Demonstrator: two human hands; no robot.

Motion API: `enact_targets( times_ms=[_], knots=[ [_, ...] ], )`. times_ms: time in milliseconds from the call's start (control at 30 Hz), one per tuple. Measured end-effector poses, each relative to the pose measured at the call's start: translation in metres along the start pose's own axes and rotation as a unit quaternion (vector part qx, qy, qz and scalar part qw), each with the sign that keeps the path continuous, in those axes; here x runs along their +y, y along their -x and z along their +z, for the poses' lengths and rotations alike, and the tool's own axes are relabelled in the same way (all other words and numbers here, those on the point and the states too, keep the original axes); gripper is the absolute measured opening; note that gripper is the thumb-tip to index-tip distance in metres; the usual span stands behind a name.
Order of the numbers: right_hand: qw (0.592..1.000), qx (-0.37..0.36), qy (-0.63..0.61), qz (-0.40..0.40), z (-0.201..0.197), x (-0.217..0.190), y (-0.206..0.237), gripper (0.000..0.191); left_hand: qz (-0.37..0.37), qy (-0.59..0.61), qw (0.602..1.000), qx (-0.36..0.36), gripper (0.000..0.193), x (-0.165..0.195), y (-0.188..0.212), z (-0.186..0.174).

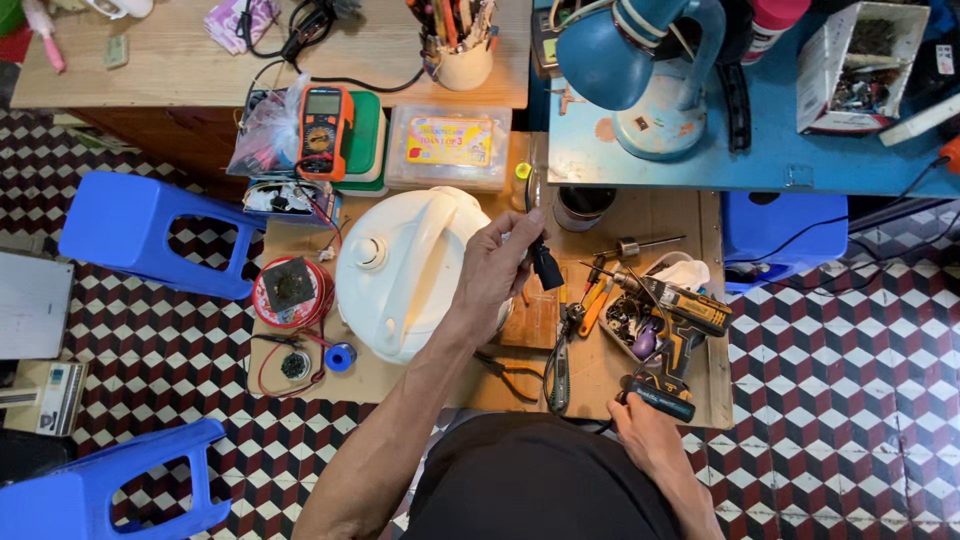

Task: The person opens a rice cooker, removes the inner pot, and places it back inside. They close the lid, plug in the power cord, and press the control buttons. They then unplug the cooker, open the lid, and remove the inner pot again.

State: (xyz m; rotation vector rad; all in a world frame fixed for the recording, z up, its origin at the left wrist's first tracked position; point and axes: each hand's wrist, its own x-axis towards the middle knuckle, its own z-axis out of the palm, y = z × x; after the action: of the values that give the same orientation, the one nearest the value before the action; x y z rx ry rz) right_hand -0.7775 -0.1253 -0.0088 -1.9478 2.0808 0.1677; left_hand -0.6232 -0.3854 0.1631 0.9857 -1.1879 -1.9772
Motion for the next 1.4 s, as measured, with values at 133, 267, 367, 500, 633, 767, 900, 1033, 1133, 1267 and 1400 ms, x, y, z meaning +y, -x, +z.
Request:
enact_targets(
  times_ms=[133,267,367,500,633,767,900,1033,1133,1267,1400],
  knots=[
    [0.931,-0.222,-0.134,0.256,-0.055,-0.02,-0.024,0.045,-0.069,-0.029,0.997,-0.008,0.037,0.005,0.003,-0.022],
    [0.92,0.168,-0.322,0.149,-0.15,-0.05,-0.029,0.037,-0.106,-0.031,0.992,-0.053,0.036,0.001,0.006,-0.041],
    [0.887,0.356,-0.29,-0.048,-0.192,-0.082,-0.048,0.06,-0.158,0.103,0.98,-0.069,0.037,-0.012,0.006,-0.045],
    [0.855,0.367,-0.36,-0.069,-0.198,-0.105,-0.079,0.056,-0.226,0.314,0.906,-0.172,0.034,-0.038,0.019,-0.036],
    [0.72,0.327,-0.612,-0.014,-0.182,-0.108,-0.088,0.03,-0.132,0.185,0.967,-0.112,0.031,-0.049,0.04,-0.025],
    [0.537,0.35,-0.767,0.027,-0.186,-0.072,-0.086,0.018,0.205,-0.34,0.912,0.1,0.032,-0.033,0.063,-0.049],
    [0.629,0.281,-0.709,0.148,-0.188,-0.03,-0.091,0.016,0.249,-0.508,0.778,0.273,0.047,-0.009,0.057,-0.104],
    [0.69,0.091,-0.656,0.292,-0.164,-0.017,-0.105,0.037,0.19,-0.628,0.701,0.281,0.053,-0.015,0.023,-0.095],
    [0.838,0.078,-0.487,0.232,-0.152,-0.013,-0.116,0.055,0.161,-0.664,0.661,0.309,0.052,-0.022,-0.004,-0.081],
    [0.837,0.081,-0.514,0.17,-0.155,-0.004,-0.126,0.057,0.157,-0.685,0.624,0.341,0.049,-0.026,-0.029,-0.075],
    [0.808,0.033,-0.562,0.176,-0.154,0.007,-0.137,0.046,0.106,-0.696,0.619,0.348,0.046,-0.025,-0.043,-0.073]
  ],
)
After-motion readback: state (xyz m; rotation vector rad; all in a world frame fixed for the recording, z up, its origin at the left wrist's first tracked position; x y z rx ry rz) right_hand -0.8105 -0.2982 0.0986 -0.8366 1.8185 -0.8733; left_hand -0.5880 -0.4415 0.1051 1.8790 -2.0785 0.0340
